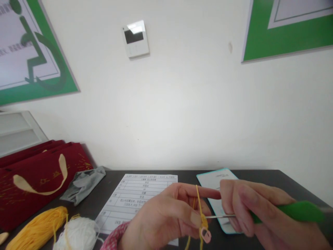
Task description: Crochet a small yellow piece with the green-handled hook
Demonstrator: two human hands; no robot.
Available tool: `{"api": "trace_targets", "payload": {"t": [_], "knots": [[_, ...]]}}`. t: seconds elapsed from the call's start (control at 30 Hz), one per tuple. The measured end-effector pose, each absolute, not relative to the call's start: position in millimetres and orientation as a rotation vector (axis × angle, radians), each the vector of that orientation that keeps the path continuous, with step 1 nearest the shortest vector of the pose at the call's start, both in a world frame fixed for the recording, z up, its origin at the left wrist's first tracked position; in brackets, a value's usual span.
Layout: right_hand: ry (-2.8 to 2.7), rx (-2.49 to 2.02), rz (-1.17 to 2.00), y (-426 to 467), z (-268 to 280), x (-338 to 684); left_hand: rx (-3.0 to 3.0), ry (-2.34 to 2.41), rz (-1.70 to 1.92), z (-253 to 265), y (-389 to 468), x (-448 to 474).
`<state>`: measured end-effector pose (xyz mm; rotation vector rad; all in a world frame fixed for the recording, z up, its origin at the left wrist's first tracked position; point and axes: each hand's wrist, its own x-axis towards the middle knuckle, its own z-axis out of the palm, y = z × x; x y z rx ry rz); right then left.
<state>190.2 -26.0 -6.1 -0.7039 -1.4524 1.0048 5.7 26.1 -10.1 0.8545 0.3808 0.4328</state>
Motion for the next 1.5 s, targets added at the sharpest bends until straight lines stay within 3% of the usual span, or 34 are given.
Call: {"api": "trace_targets", "payload": {"t": [0.27,0.47,0.6,0.93,1.3,1.5], "knots": [[-0.897,-0.712,1.415,-20.4,-4.6,176.1,0.931,0.445,0.619,-1.9,20.1,8.7],[-0.745,-0.689,1.451,-15.2,-8.7,175.8,1.075,0.684,1.029,-0.1,7.1,11.3],[-0.7,-0.692,1.461,-12.6,-11.6,174.1,1.246,0.758,1.088,-10.9,7.5,9.0],[-0.777,-0.764,1.359,-17.2,-9.4,173.0,1.192,0.731,0.978,12.4,0.9,9.3],[-0.785,-0.753,1.368,-17.1,-7.2,166.0,1.293,0.882,1.162,-8.4,8.6,11.5],[-1.075,-0.842,0.992,-26.1,-17.8,167.4,1.15,0.854,1.161,-4.3,4.9,23.6]]}}
